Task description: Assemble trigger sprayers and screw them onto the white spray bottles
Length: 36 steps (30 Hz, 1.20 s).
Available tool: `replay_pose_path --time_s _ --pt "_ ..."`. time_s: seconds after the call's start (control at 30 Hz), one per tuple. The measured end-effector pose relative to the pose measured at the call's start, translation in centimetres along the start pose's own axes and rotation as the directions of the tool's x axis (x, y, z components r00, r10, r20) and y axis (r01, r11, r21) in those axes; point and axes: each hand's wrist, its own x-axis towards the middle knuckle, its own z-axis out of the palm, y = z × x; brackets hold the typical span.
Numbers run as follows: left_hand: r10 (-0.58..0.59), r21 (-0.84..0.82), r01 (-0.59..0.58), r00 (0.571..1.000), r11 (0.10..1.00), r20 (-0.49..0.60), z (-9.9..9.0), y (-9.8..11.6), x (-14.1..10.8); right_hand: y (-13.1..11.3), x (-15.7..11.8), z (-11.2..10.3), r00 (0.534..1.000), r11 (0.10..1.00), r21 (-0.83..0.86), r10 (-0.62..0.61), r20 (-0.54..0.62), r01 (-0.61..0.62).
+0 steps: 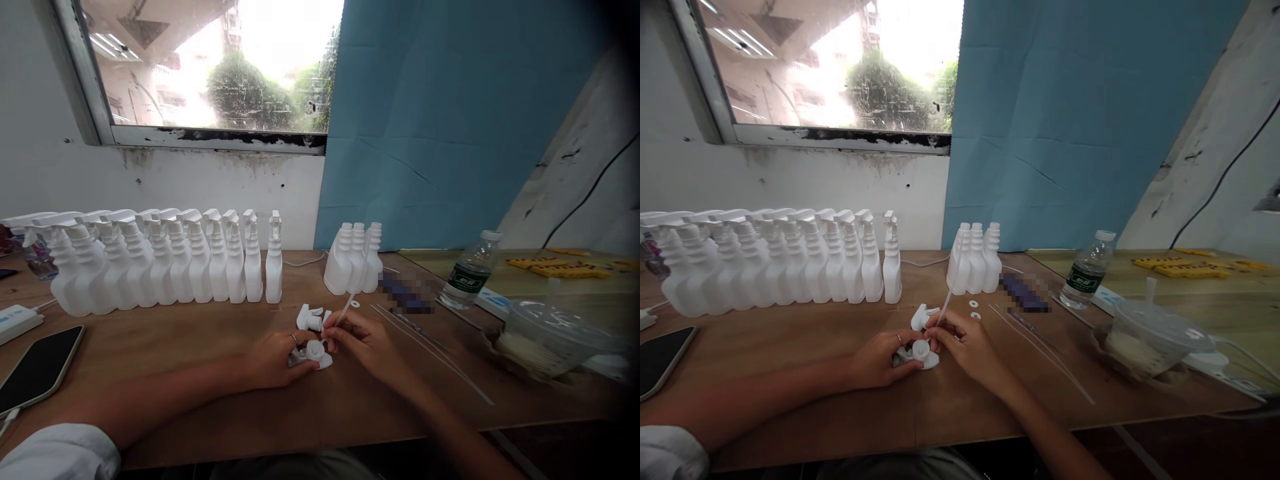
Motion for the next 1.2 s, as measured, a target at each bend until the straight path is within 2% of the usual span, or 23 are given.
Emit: replay_pose_path --time_s 0.3,0.67,0.77,0.87,1.03,1.2 --pt "-0.039 0.014 0.039 0.999 0.999 0.025 -0.2 0.3 0.2 -0.9 -0.3 0.1 0.996 0.985 -0.156 -0.067 0.062 0.076" --pt "-0.013 0.018 0.013 1.0 1.0 0.026 -0.2 0.3 0.1 -0.7 -0.2 0.4 0.997 0.989 -0.139 -0.038 0.06 0.046" --pt "-0.021 0.027 0.02 1.0 0.999 0.02 -0.1 0.2 0.1 0.2 0.2 0.3 0.993 0.967 -0.229 -0.1 0.064 0.112" --pt "-0.03 0.037 0.03 0.999 0.999 0.016 0.0 0.0 0.1 1.1 0.6 0.3 0.981 0.93 -0.319 -0.154 0.119 0.185" --pt "-0.026 0.036 0.025 1.0 0.999 0.01 0.2 -0.1 0.1 1.5 0.6 0.5 0.986 0.916 -0.378 -0.092 0.136 0.137" --pt "-0.019 0.011 0.019 1.0 1.0 0.014 0.3 -0.4 0.1 1.3 0.5 1.1 0.986 0.905 -0.401 -0.094 0.137 0.142"
